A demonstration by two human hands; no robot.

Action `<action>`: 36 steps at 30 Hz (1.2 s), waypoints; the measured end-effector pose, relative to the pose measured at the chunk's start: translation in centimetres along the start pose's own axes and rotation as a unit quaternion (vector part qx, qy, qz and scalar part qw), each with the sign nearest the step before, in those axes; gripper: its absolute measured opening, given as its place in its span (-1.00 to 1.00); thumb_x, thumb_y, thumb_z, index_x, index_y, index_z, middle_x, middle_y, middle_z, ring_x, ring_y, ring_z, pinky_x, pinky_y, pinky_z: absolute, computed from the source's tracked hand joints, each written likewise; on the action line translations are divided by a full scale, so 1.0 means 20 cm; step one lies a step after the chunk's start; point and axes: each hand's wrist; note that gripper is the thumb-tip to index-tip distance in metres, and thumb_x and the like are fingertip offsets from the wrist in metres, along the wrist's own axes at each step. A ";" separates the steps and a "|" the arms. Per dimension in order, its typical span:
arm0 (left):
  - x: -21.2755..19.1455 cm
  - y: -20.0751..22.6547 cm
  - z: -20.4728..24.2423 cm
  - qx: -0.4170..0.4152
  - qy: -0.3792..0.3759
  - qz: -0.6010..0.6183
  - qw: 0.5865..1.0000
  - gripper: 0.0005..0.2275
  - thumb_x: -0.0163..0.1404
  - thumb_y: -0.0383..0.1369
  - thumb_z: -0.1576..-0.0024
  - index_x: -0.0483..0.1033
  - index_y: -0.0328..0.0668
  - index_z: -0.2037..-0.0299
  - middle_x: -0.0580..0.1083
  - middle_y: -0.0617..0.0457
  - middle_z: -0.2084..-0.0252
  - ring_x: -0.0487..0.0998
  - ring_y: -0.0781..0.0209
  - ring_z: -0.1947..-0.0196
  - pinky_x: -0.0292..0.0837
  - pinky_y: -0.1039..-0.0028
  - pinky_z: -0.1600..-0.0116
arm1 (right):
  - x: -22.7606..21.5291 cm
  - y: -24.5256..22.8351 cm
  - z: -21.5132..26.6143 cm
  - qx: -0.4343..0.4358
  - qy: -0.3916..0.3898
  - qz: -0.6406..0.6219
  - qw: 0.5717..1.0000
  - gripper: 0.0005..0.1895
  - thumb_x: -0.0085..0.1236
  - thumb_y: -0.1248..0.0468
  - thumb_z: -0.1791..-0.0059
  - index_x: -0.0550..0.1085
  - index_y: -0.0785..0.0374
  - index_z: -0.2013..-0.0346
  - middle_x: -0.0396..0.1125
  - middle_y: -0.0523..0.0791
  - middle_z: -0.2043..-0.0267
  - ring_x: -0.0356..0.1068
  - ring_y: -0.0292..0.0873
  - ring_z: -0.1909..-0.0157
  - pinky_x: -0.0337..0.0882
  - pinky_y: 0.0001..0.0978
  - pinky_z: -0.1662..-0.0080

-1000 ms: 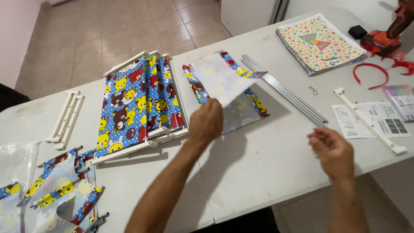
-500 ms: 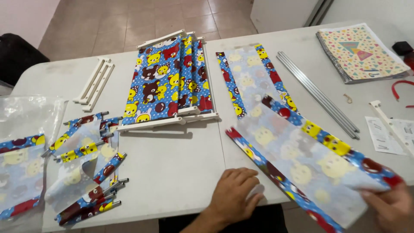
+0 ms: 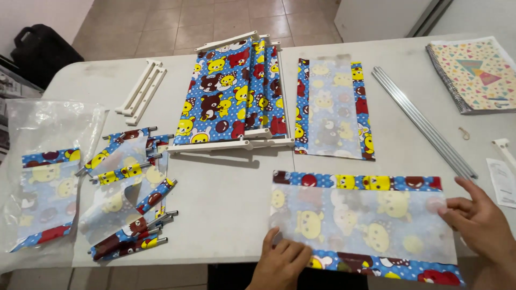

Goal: Assembling a multi-tiered fabric organizer by inserting rods into sleeves and attaching plastic connectors.

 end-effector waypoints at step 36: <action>-0.20 -0.51 0.39 -0.135 0.072 -0.071 0.986 -0.74 0.10 -0.08 -0.07 0.67 -0.02 0.24 0.64 0.11 0.07 0.61 0.11 0.03 0.44 0.24 0.02 | 0.65 -0.33 0.18 -0.040 0.031 0.251 0.967 -0.59 0.19 0.13 -0.05 0.56 0.16 -0.18 0.54 -0.03 0.30 0.44 -0.10 0.30 0.52 -0.22 0.13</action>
Point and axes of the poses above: each hand's wrist, its own z-axis away from the middle knuckle, its own x-axis out of the palm, y = z × x
